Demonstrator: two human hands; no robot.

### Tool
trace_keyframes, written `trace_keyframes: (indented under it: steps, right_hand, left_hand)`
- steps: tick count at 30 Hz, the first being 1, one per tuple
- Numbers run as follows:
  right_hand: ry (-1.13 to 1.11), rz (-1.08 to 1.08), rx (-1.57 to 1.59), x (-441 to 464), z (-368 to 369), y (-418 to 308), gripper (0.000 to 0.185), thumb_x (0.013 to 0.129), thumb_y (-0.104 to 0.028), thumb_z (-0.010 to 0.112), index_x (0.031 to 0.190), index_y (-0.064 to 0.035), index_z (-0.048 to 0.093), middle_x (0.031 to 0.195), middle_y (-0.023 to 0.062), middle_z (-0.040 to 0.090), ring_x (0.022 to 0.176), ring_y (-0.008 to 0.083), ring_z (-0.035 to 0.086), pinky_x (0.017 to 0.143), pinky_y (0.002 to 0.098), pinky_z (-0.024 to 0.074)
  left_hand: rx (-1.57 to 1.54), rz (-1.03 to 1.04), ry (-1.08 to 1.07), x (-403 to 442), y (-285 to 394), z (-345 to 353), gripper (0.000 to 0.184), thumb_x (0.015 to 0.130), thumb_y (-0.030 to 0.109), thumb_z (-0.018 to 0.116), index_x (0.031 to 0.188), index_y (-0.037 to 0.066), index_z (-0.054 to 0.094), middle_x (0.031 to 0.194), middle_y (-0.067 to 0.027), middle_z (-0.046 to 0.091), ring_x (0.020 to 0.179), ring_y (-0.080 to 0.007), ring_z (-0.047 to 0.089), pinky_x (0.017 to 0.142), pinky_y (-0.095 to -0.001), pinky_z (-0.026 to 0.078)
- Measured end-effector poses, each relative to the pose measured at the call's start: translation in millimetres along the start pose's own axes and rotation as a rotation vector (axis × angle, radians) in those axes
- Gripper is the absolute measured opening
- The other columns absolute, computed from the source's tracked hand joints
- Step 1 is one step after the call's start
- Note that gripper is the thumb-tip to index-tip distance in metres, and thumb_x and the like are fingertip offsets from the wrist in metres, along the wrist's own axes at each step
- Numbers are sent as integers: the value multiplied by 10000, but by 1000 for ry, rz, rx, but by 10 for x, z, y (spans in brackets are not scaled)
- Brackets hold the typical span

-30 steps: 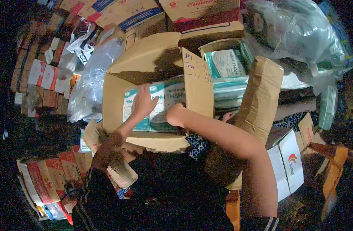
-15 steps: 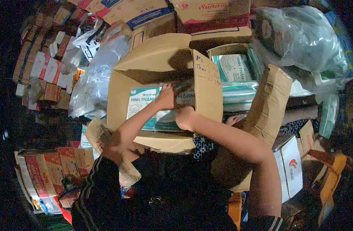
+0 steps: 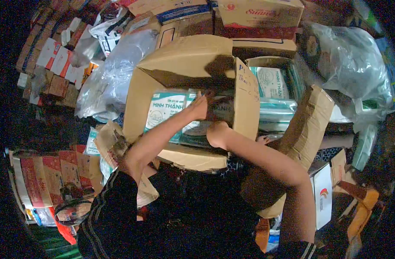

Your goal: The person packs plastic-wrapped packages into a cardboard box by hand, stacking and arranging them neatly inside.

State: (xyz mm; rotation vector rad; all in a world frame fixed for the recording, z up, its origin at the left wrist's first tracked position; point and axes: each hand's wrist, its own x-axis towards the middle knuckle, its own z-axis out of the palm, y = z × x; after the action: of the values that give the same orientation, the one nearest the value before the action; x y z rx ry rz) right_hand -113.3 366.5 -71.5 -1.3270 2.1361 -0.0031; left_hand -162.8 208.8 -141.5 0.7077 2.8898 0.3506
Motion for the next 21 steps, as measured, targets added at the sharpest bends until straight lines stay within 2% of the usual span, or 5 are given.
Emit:
trace_keyframes:
  steps: [5,10,11,18,21]
  right_hand:
    - [100,-44,29,30,98,75,234,758,-88,527,870,27,696,981,216,662,954,333,643,813,400,517]
    - [40,-41,7,-31,3,63,228,759,-94,540,872,28,696,960,213,668,919,345,654,793,416,522]
    - [47,-59,4,-18,31,79,225,766,-106,548,872,25,696,937,207,674,906,347,658,779,425,526]
    - [23,-42,47,29,53,81,232,781,-110,541,869,44,689,937,223,670,906,352,656,760,449,526]
    - [178,-97,55,52,214,124,246,799,-106,511,869,56,683,971,231,659,927,348,650,757,442,526]
  left_hand:
    - [-53,-41,-59,33,-18,-120,943,574,687,713,1390,320,414,1400,-216,392,1256,-414,411,953,-688,287]
    - [-277,-238,-347,260,-188,-337,936,550,698,720,1337,249,484,1286,-183,540,1147,-377,533,966,-482,431]
    - [-105,-339,-445,336,-144,-364,981,504,719,731,1302,188,521,1218,-163,597,1091,-339,585,935,-403,468]
    - [-140,-395,-774,594,-393,-146,1104,460,763,721,1316,97,513,1249,-180,576,1141,-327,559,951,-395,448]
    - [-279,-343,-578,427,-69,-590,1009,529,753,696,1260,71,565,1261,-193,563,1162,-337,540,962,-403,430]
